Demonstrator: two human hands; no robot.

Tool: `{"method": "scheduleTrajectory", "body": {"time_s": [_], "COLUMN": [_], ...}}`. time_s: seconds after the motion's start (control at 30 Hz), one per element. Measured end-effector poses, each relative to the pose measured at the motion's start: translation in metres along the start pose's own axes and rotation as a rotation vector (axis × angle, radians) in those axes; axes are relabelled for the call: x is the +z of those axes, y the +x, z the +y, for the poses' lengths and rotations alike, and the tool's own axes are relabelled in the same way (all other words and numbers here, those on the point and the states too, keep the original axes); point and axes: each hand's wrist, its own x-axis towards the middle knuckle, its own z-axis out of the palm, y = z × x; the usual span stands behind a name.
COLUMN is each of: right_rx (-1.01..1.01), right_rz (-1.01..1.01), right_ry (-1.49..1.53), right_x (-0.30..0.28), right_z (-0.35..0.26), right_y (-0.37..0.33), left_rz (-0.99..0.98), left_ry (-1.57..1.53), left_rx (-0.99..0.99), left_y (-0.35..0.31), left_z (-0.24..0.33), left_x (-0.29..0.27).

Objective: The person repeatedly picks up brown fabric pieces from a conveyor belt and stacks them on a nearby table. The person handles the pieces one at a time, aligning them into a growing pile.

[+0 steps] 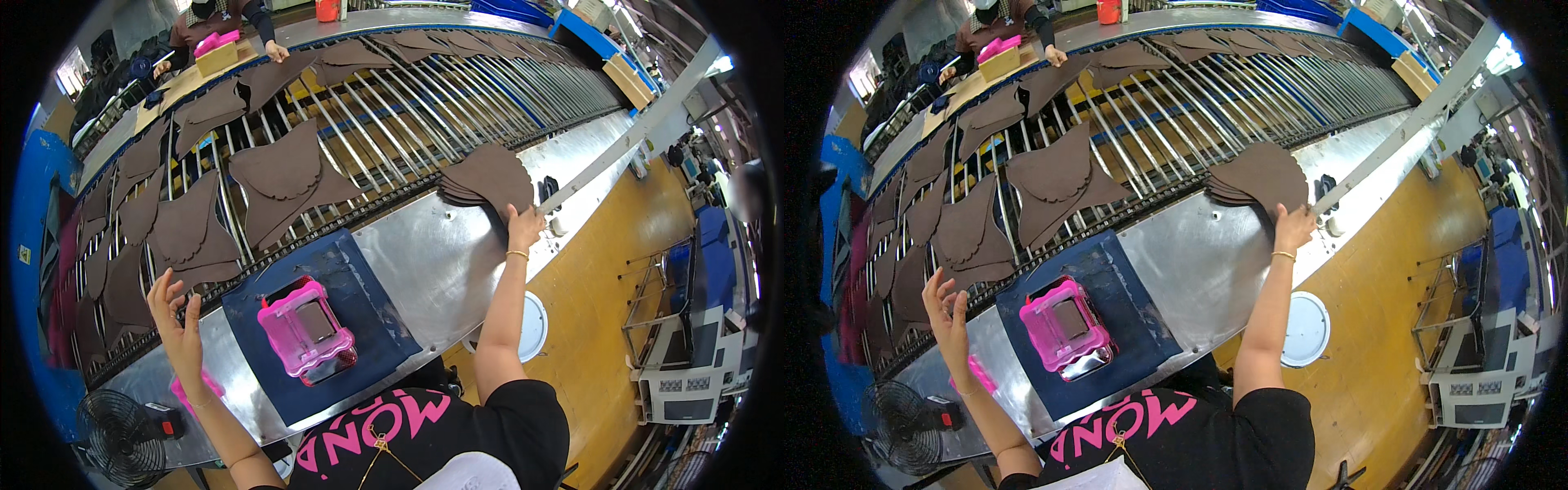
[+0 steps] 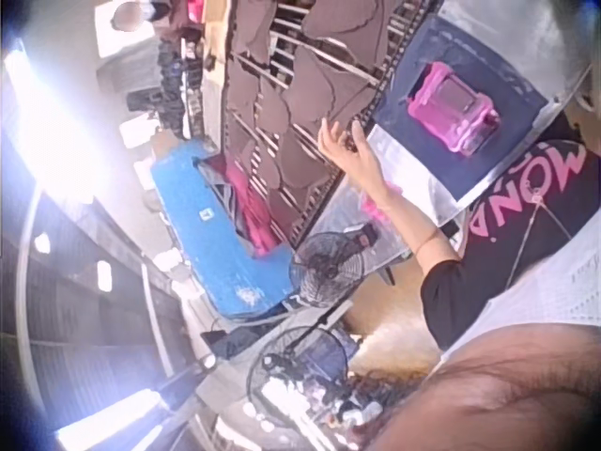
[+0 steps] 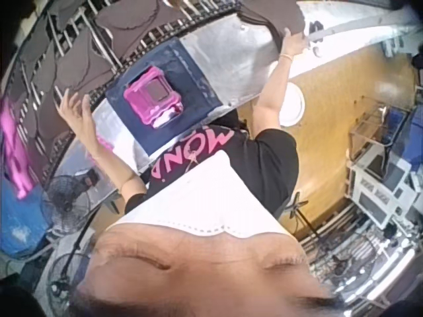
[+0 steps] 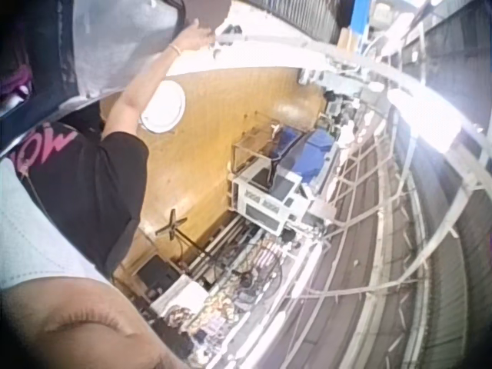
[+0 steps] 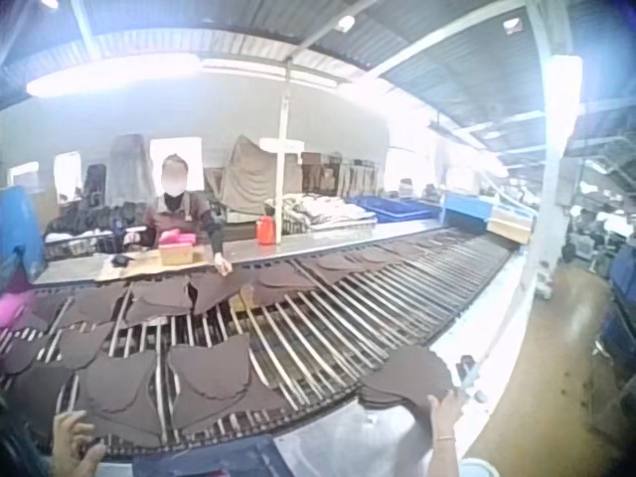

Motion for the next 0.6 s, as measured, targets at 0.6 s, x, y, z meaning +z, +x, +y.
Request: {"method": "scheduleTrajectory", "body": {"time_s": [0.6], "right_rx": [-0.599], "right_rz": [-0.148], "right_ry": [0.850], "right_x": [-0.142], "right_z": [-0.086], "right_y": [-0.048], "left_rz": [-0.082], "left_ry": [0.027], "left_rx": [0.059], "left_y": [-0.008], "left_z": [0.044], "left_x": [0.013]}}
